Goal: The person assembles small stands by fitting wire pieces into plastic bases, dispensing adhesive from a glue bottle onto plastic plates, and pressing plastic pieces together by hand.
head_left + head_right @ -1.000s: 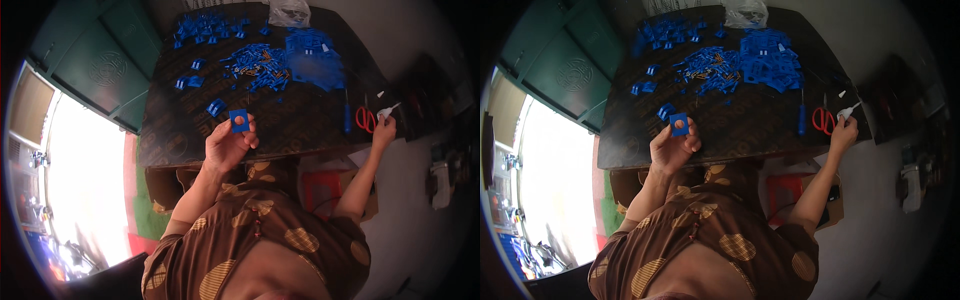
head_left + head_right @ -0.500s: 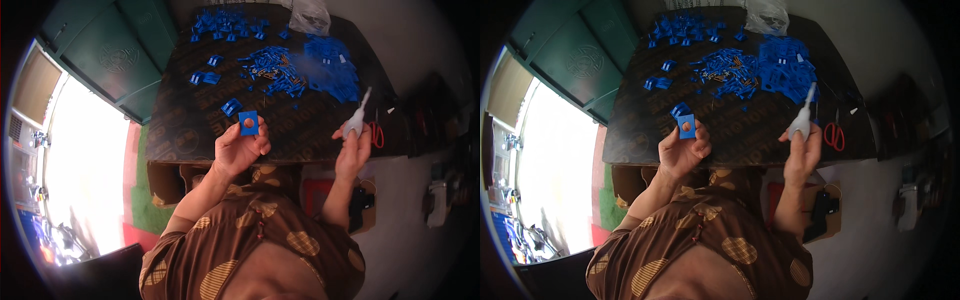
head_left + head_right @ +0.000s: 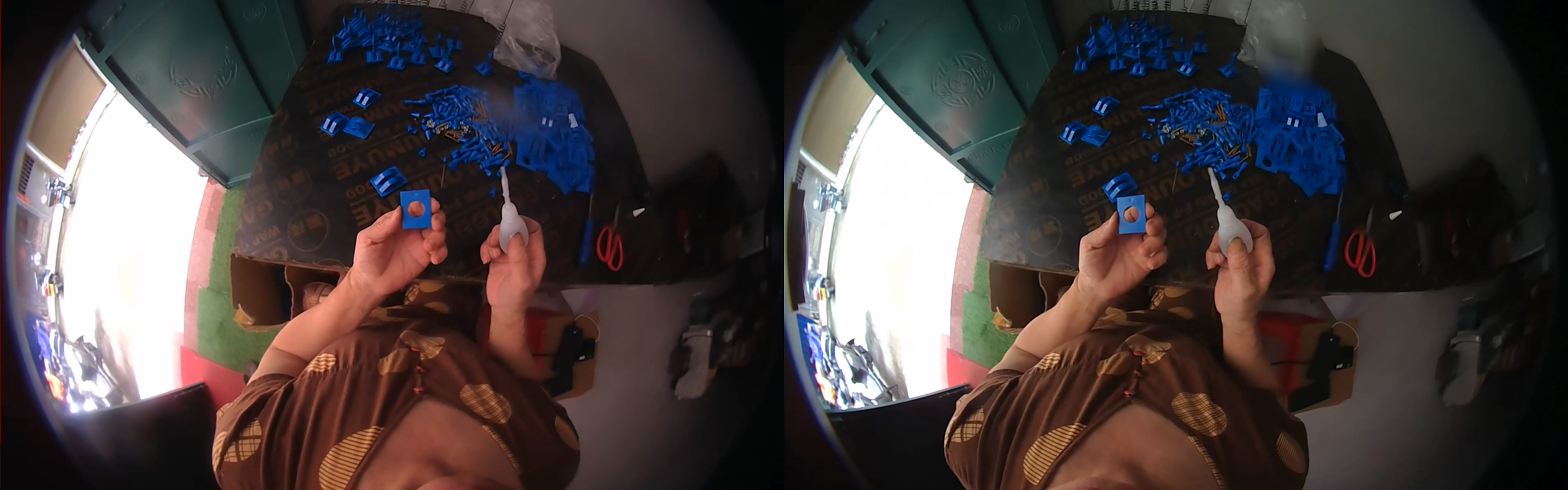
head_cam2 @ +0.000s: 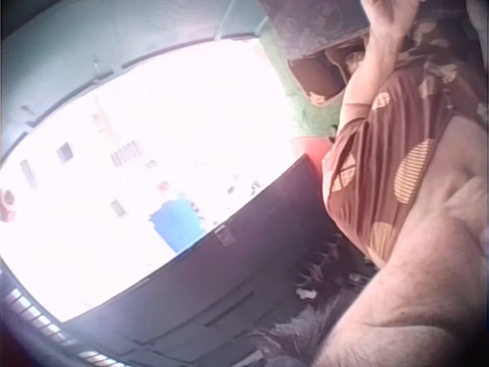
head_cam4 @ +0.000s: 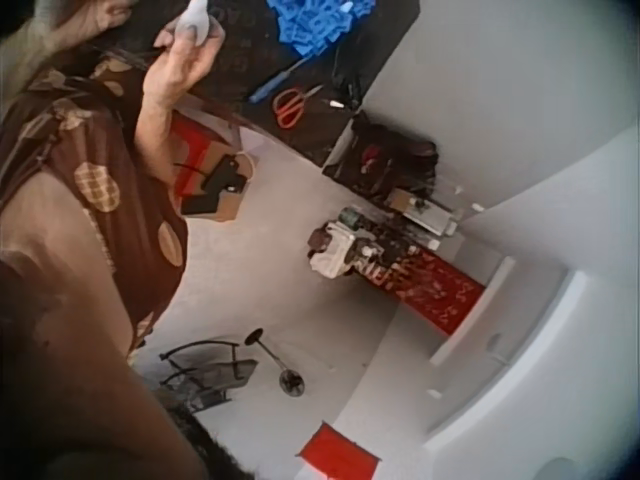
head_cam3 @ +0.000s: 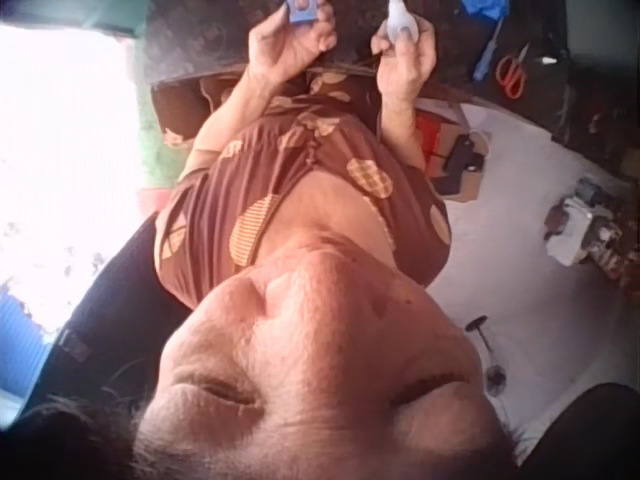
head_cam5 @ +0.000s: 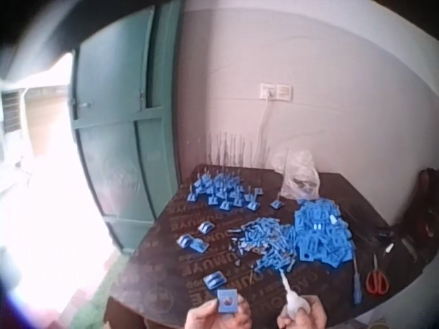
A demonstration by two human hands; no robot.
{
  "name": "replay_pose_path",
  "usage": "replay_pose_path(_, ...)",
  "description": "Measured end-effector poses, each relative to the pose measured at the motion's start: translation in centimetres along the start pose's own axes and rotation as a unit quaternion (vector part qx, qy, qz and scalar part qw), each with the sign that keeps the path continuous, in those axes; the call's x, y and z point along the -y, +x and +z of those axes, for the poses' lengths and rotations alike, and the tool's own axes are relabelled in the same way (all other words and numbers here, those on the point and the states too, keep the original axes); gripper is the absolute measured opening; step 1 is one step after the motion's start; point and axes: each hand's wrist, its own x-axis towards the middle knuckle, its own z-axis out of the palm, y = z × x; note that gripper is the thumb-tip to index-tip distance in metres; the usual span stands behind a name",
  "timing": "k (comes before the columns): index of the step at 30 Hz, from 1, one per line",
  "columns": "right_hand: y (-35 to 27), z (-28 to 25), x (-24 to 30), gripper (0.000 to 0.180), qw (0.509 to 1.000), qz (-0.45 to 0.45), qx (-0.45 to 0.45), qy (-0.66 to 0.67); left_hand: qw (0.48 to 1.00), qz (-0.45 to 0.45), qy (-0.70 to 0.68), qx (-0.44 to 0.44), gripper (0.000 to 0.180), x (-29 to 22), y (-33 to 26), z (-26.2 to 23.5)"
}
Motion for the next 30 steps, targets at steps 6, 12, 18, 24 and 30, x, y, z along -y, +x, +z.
replay_pose_path(6, 0.4, 0.5, -0.6, 0.022, 0.994, 0.012, -0.045, 0.100, 1.000, 0.005, 0.024, -0.012, 0.043, -0.1, 0.0, 0.5)
replay_pose_path(12, 0.8, 0.7, -1.2, 0.022, 0.981, 0.071, -0.042, 0.175, 1.000, 0.001, 0.016, -0.016, 0.042, -0.1, 0.0, 0.5)
replay_pose_path(18, 1.5, 0.7, -1.4, 0.021, 0.963, 0.099, -0.007, 0.252, 1.000, -0.008, 0.009, -0.014, 0.036, 0.0, 0.1, 0.4)
replay_pose_path(24, 1.6, 1.4, -1.1, 0.024, 0.952, 0.151, -0.051, 0.263, 1.000, -0.005, 0.014, -0.011, 0.036, 0.1, 0.1, 0.2)
replay_pose_path(30, 1.9, 1.0, -0.9, 0.023, 0.936, 0.201, -0.051, 0.284, 0.999, -0.010, 0.036, -0.037, 0.045, 0.0, 0.0, 0.8)
